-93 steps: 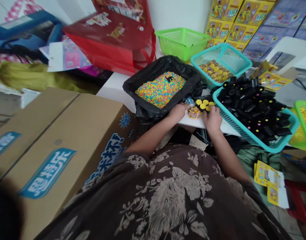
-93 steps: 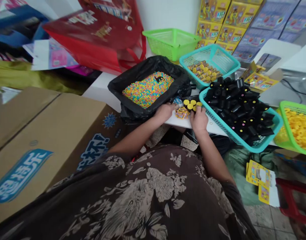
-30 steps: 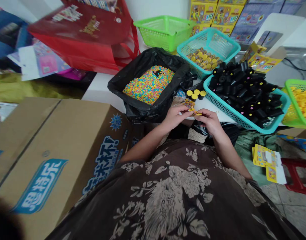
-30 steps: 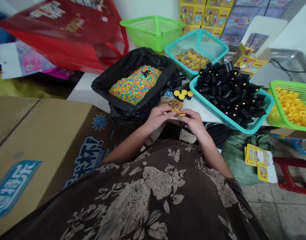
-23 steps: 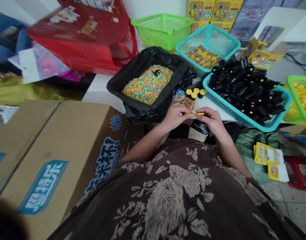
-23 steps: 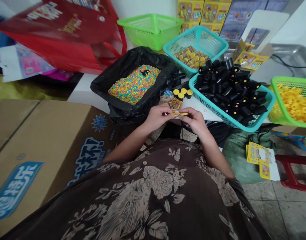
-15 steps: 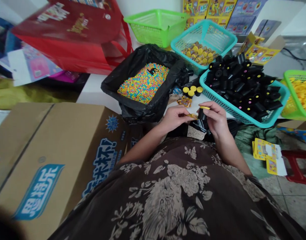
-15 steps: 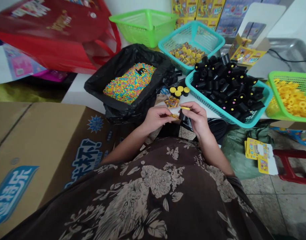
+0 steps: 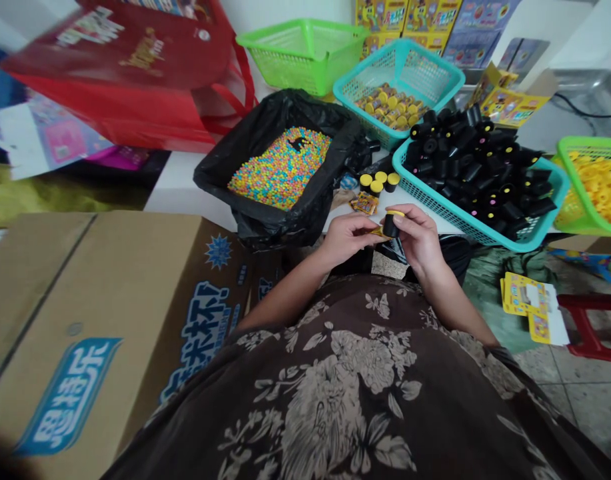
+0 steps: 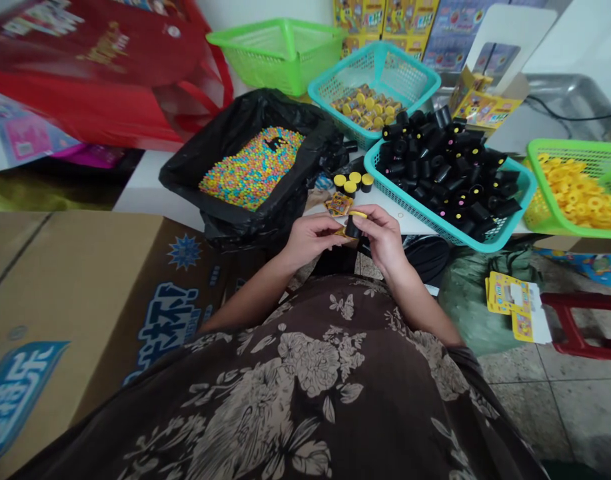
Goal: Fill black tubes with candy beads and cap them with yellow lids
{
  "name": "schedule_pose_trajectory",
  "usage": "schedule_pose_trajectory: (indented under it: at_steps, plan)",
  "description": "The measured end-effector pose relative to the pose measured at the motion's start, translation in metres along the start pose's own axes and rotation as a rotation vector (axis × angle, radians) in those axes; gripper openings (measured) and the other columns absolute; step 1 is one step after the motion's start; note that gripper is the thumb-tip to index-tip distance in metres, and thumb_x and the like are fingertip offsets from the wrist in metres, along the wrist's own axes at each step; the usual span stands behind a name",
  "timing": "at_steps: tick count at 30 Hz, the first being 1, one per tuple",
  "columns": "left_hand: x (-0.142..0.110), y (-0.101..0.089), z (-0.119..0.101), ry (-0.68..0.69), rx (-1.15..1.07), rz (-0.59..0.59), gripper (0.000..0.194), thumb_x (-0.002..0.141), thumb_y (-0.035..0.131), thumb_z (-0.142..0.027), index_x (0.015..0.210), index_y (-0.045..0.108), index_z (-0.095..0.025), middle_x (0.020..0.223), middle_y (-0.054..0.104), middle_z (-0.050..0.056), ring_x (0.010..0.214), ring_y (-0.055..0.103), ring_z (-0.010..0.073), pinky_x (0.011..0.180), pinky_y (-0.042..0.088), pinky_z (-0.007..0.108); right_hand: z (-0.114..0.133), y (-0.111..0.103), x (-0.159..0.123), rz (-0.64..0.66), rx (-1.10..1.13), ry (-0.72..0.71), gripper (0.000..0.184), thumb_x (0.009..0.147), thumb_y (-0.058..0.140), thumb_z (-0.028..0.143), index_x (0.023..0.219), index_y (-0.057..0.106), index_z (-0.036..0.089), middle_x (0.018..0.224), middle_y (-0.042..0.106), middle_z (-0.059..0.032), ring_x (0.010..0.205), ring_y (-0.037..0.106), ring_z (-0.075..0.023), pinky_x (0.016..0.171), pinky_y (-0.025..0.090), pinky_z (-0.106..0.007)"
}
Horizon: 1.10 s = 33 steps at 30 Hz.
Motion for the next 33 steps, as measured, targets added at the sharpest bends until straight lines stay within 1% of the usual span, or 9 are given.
schedule_pose_trajectory:
  at_steps: [5, 9, 16, 18, 21, 23, 27, 29, 33]
  plan:
    - [-0.005, 0.011, 0.017, -0.219, -0.178, 0.059, 0.042, 0.069, 0.090, -0.053, 0.085, 0.078, -0.016, 0.067, 0.068, 0.001, 0.054, 0.058, 0.0109, 0.050, 0.041, 0.024, 0.003, -0.003, 0.000, -0.054, -0.106, -0.191, 0.036, 0.069, 0.092, 0.049, 0.092, 0.077, 0.027, 0.084, 0.075, 0.0024, 0.077, 0.068, -0.0159, 0.077, 0.056, -0.032]
    - [-0.006, 0.016, 0.026, -0.272, -0.316, 0.047, 0.043, 0.067, 0.092, -0.049, 0.093, 0.079, -0.016, 0.071, 0.070, 0.001, 0.057, 0.060, 0.0114, 0.052, 0.042, 0.023, 0.004, -0.005, -0.004, -0.110, -0.146, -0.294, 0.038, 0.067, 0.094, 0.050, 0.092, 0.077, 0.027, 0.084, 0.075, 0.0031, 0.075, 0.065, -0.0148, 0.072, 0.055, -0.029]
    - [-0.003, 0.014, 0.030, -0.281, -0.347, -0.066, 0.030, 0.061, 0.094, -0.035, 0.082, 0.082, -0.018, 0.081, 0.075, 0.002, 0.078, 0.065, 0.0161, 0.077, 0.052, 0.028, 0.002, -0.004, -0.004, -0.095, -0.258, -0.261, 0.044, 0.071, 0.090, 0.059, 0.094, 0.074, 0.025, 0.089, 0.075, 0.0011, 0.077, 0.065, -0.0152, 0.074, 0.055, -0.031]
    - [-0.001, 0.014, 0.032, -0.295, -0.368, -0.092, 0.029, 0.059, 0.095, -0.034, 0.080, 0.082, -0.019, 0.079, 0.075, 0.002, 0.077, 0.065, 0.0166, 0.077, 0.052, 0.029, 0.006, -0.003, -0.002, -0.057, -0.275, -0.260, 0.045, 0.072, 0.089, 0.060, 0.094, 0.074, 0.024, 0.090, 0.075, 0.0005, 0.078, 0.065, -0.0150, 0.074, 0.055, -0.031]
    - [0.001, 0.021, 0.038, -0.321, -0.475, -0.097, 0.029, 0.056, 0.096, -0.034, 0.075, 0.081, -0.019, 0.075, 0.074, 0.002, 0.074, 0.065, 0.0153, 0.073, 0.051, 0.027, 0.015, -0.001, -0.002, -0.024, -0.343, -0.325, 0.044, 0.072, 0.089, 0.060, 0.093, 0.075, 0.023, 0.091, 0.074, -0.0006, 0.081, 0.064, -0.0157, 0.077, 0.054, -0.031]
    - [0.002, 0.028, 0.042, -0.350, -0.560, -0.096, 0.032, 0.054, 0.098, -0.035, 0.074, 0.080, -0.019, 0.079, 0.076, 0.003, 0.077, 0.068, 0.0165, 0.076, 0.054, 0.027, 0.016, -0.002, -0.002, -0.026, -0.343, -0.341, 0.044, 0.073, 0.089, 0.059, 0.093, 0.076, 0.023, 0.092, 0.073, -0.0009, 0.081, 0.063, -0.0155, 0.077, 0.054, -0.031]
    - [0.001, 0.043, 0.049, -0.465, -0.710, -0.054, 0.041, 0.055, 0.100, -0.039, 0.085, 0.082, -0.018, 0.095, 0.081, 0.008, 0.087, 0.074, 0.0214, 0.083, 0.059, 0.032, 0.002, -0.009, 0.000, -0.108, -0.257, -0.273, 0.047, 0.076, 0.086, 0.062, 0.095, 0.075, 0.021, 0.086, 0.072, 0.0001, 0.069, 0.056, -0.0127, 0.067, 0.050, -0.029]
    - [0.000, 0.048, 0.050, -0.521, -0.773, -0.022, 0.043, 0.055, 0.101, -0.037, 0.088, 0.081, -0.017, 0.098, 0.081, 0.009, 0.090, 0.074, 0.0224, 0.083, 0.061, 0.033, -0.001, -0.011, -0.002, -0.139, -0.282, -0.291, 0.046, 0.078, 0.084, 0.063, 0.095, 0.075, 0.021, 0.087, 0.071, 0.0000, 0.069, 0.056, -0.0126, 0.068, 0.050, -0.029]
    - [0.000, 0.046, 0.053, -0.577, -0.870, -0.062, 0.031, 0.067, 0.095, -0.029, 0.092, 0.079, -0.019, 0.101, 0.081, 0.007, 0.091, 0.074, 0.0215, 0.080, 0.064, 0.033, 0.003, -0.010, -0.008, -0.073, -0.457, -0.355, 0.031, 0.090, 0.077, 0.052, 0.097, 0.077, 0.022, 0.095, 0.074, -0.0023, 0.083, 0.063, -0.0149, 0.077, 0.053, -0.029]
Point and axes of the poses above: each hand's wrist, its own x-axis towards the middle knuckle, its own y-axis out of the palm, z = x × y, the point moved 7 cm from there along x, towards the middle knuckle
